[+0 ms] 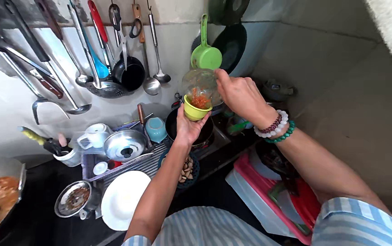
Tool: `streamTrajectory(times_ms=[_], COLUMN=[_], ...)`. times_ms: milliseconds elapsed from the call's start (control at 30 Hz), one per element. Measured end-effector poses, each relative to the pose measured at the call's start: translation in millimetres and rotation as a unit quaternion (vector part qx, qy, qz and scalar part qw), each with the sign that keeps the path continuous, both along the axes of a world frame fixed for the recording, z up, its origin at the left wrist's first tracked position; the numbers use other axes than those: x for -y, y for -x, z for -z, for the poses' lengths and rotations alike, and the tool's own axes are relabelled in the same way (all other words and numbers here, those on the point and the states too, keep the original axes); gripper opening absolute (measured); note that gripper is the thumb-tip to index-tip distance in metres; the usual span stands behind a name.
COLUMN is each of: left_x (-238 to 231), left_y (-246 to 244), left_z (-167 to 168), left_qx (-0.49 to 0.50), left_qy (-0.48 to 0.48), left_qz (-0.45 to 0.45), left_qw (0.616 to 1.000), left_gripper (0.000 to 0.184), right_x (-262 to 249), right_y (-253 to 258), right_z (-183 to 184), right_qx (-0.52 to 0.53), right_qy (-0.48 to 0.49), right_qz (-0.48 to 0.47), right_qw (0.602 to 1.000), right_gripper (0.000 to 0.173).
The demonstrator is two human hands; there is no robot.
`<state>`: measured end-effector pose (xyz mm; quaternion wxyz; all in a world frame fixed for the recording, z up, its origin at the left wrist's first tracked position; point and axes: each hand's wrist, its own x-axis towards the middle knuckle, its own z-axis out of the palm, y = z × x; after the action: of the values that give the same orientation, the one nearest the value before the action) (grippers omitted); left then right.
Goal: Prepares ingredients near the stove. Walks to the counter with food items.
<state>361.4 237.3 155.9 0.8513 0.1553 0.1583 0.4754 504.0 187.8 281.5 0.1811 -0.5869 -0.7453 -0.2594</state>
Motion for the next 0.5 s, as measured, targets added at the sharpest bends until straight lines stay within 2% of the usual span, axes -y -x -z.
streamTrajectory(times_ms=[400,500], left_x=[13,12], left_y=[35,38], left_z=[-49,-55], left_qx=[-0.002,0.019], left_qy=[-0.074,-0.06], left_qz=[-0.028,-0.027], left_qw=[0.997,0.998], left_gripper=[0.065,0.065], right_x=[9,9], right_y=[28,33], right_z=[-40,-43], right_qx=[0.033,0.028], right_qy=[-0.074,-0.102], right_qz=[-0.057,-0.072], right_qw=[0.995,0.992], right_gripper=[0.037,0.037])
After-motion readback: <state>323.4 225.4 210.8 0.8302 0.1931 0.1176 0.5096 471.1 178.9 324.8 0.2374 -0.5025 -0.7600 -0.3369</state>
